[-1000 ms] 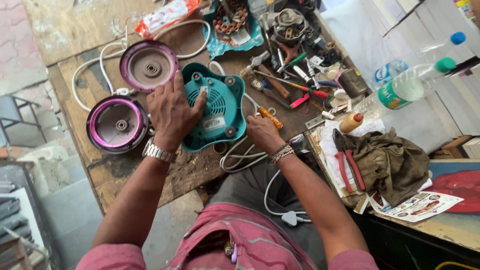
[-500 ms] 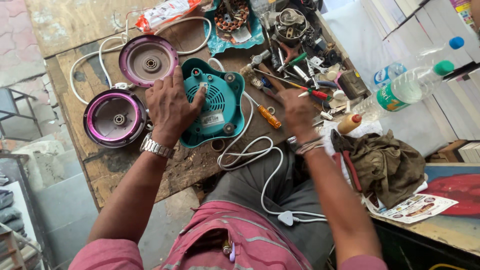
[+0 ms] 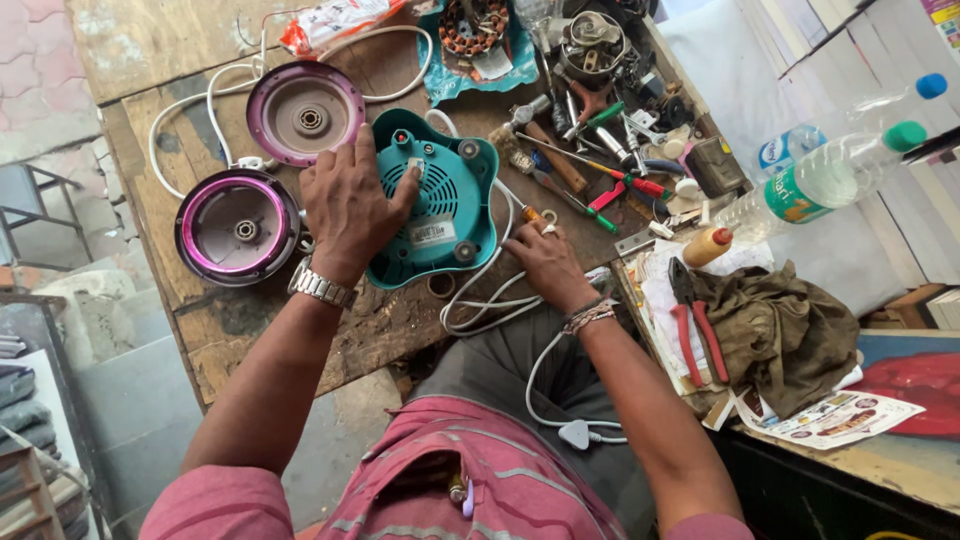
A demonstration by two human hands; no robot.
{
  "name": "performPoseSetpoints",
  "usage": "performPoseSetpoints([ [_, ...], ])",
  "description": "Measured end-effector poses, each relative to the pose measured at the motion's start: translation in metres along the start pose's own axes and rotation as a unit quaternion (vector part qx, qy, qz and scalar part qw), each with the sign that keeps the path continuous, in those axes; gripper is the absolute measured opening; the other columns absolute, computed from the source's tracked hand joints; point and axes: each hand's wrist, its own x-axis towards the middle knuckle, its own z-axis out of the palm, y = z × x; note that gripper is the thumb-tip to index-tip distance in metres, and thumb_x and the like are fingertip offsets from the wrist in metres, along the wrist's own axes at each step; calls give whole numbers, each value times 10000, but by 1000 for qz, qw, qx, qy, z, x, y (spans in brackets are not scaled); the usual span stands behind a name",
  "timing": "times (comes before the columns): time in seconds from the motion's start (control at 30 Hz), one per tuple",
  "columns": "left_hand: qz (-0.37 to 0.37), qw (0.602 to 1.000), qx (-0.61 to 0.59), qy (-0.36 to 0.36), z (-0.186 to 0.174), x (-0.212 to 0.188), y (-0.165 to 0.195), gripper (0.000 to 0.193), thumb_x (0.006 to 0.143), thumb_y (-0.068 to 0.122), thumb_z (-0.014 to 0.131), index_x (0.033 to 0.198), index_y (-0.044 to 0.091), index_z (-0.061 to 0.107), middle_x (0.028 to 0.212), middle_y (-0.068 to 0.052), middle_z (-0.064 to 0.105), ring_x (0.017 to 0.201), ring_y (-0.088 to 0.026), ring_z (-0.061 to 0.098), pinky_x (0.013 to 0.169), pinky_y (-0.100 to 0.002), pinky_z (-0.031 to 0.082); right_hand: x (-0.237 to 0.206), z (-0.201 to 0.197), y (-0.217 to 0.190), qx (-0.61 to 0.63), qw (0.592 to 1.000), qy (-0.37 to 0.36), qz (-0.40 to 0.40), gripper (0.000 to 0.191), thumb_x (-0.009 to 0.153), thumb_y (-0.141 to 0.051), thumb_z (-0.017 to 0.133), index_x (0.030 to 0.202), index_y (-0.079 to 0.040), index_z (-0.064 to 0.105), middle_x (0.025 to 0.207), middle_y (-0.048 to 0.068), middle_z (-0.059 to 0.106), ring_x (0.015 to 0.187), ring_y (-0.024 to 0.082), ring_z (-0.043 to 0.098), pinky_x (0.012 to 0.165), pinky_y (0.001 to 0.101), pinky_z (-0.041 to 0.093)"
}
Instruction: The person uses a screwdriver to tighten screws on the base of a teal-colored electric fan motor housing. They repeatedly adjust the fan housing and use the screwdriver to secure the screws on the bottom of the unit.
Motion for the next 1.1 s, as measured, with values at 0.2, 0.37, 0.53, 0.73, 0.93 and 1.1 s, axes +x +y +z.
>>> performPoseSetpoints([
  [0.2, -6, 1000, 5, -2, 0, 0, 1, 779, 933, 580, 645, 1421, -25, 584, 1144, -197, 695, 1033, -335, 613, 882, -481, 412, 4, 8, -3, -57, 988, 116, -85, 382, 814, -109, 597, 1182, -127, 699, 1190, 44, 656, 1215, 262, 596, 973, 425, 390],
  [0.37, 0, 1000, 1, 5, 1, 2, 1, 781, 935, 583, 643, 1417, -29, 585, 1161, -193, 697, 1034, -335, 613, 879, -481, 415, 5, 7, 0, -16, 999, -26, 20, 180, 915, -147, 624, 1063, -188, 717, 1073, 23, 655, 1140, 221, 615, 1019, 422, 397],
  [0.53, -7, 1000, 7, 5, 0, 3, 3, 781, 926, 592, 642, 1407, -22, 593, 1138, -193, 697, 1020, -329, 614, 874, -480, 417, 10, 8, -13, 54, 991, 71, -96, 278, 771, -54, 634, 1030, -127, 705, 1055, 78, 676, 1028, 269, 628, 900, 449, 409],
  [0.73, -16, 1000, -12, -7, -3, 4, 4, 787, 903, 585, 641, 1399, -24, 589, 1123, -194, 700, 990, -331, 619, 865, -478, 416, 30, 8, -26, 16, 984, -139, 113, 210, 958, -102, 613, 1132, -164, 712, 1193, 73, 679, 1157, 278, 642, 973, 448, 454],
  [0.93, -16, 1000, -10, 9, 1, 3, 4, 768, 906, 574, 648, 1397, -15, 598, 1118, -193, 703, 1015, -330, 626, 872, -473, 417, 28, 16, -35, 86, 985, 151, 20, 542, 763, 35, 643, 1305, 17, 648, 1415, 279, 561, 1340, 487, 487, 987, 520, 403],
  [1.1, 8, 999, -24, 22, -3, 5, 0, 774, 926, 577, 627, 1401, -33, 590, 1127, -181, 705, 1001, -319, 632, 863, -468, 426, -9, 25, -40, 180, 958, 199, 104, 475, 809, 34, 678, 1264, -105, 673, 1431, 137, 643, 1281, 364, 627, 984, 440, 523],
])
